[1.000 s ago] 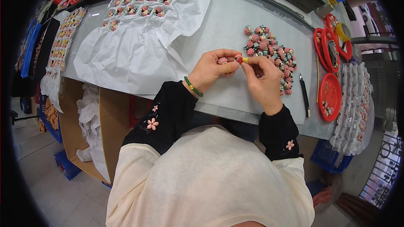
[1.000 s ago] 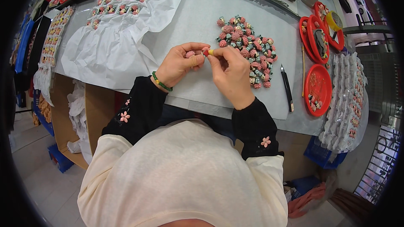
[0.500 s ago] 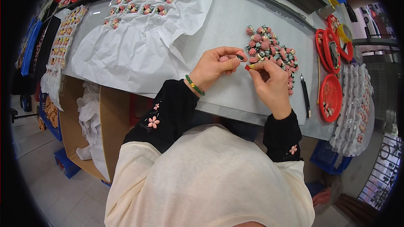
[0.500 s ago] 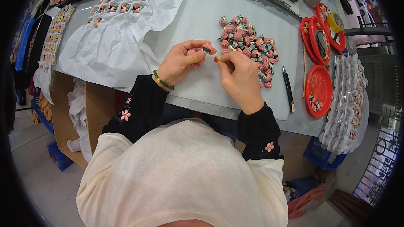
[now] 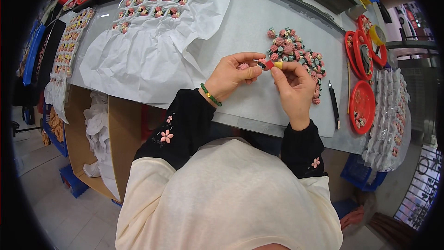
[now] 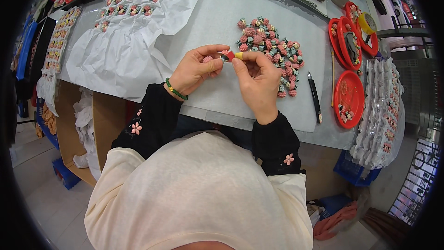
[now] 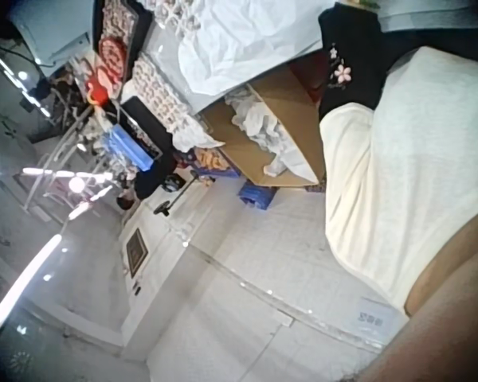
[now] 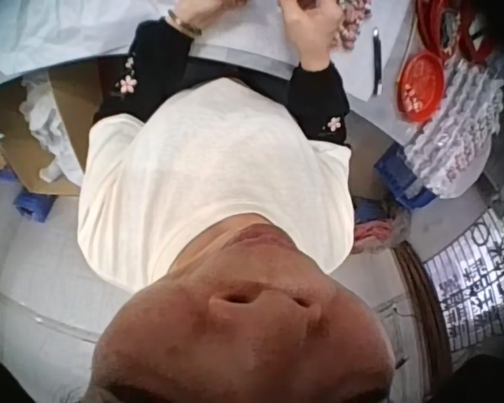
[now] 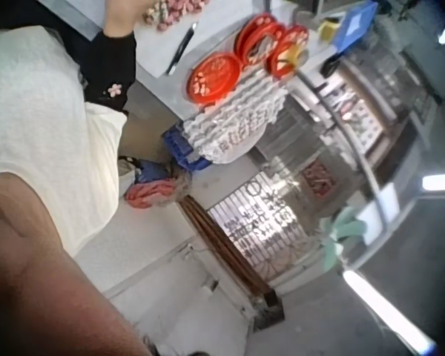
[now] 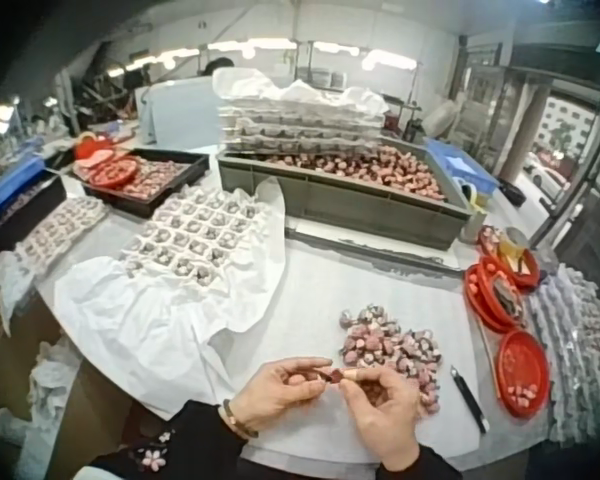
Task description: The person picks up small craft components from the work surface and assembles miniature figures by connecting the pieces together by hand.
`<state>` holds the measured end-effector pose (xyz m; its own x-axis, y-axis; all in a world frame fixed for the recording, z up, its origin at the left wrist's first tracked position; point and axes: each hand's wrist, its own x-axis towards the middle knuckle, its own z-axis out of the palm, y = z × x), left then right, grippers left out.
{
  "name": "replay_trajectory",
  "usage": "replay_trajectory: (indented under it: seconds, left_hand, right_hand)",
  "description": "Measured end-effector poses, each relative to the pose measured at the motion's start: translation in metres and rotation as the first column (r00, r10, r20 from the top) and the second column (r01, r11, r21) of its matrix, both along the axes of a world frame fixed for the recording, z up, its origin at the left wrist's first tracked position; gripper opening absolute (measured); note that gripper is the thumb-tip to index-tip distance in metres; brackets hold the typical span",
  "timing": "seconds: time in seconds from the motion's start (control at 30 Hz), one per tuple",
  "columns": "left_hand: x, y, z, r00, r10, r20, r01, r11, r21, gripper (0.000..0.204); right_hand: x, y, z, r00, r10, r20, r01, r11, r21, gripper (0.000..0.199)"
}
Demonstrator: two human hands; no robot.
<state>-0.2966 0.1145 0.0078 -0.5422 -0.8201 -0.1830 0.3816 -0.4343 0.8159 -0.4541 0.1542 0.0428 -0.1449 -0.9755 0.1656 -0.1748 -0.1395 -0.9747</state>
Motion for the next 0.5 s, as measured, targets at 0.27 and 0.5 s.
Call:
replay_trajectory:
  seconds: [0.27, 0.5]
  left_hand:
    - [0.002, -0.001, -0.002, 0.995, 0.047, -0.085, -0.047, 0.999, 0.000, 0.036]
    - [0.002, -0.001, 0.000, 0.998, 0.017, -0.064, -0.019, 1.000, -0.024, 0.036]
  right_hand:
    - [-0.010, 0.002, 0.002, 0.841, 0.126, -0.526, -0.129, 0.991, 0.030, 0.006]
    - [-0.038, -0.004, 0.012, 0.981, -0.044, -0.188, 0.056, 0.997, 0.060, 0.010]
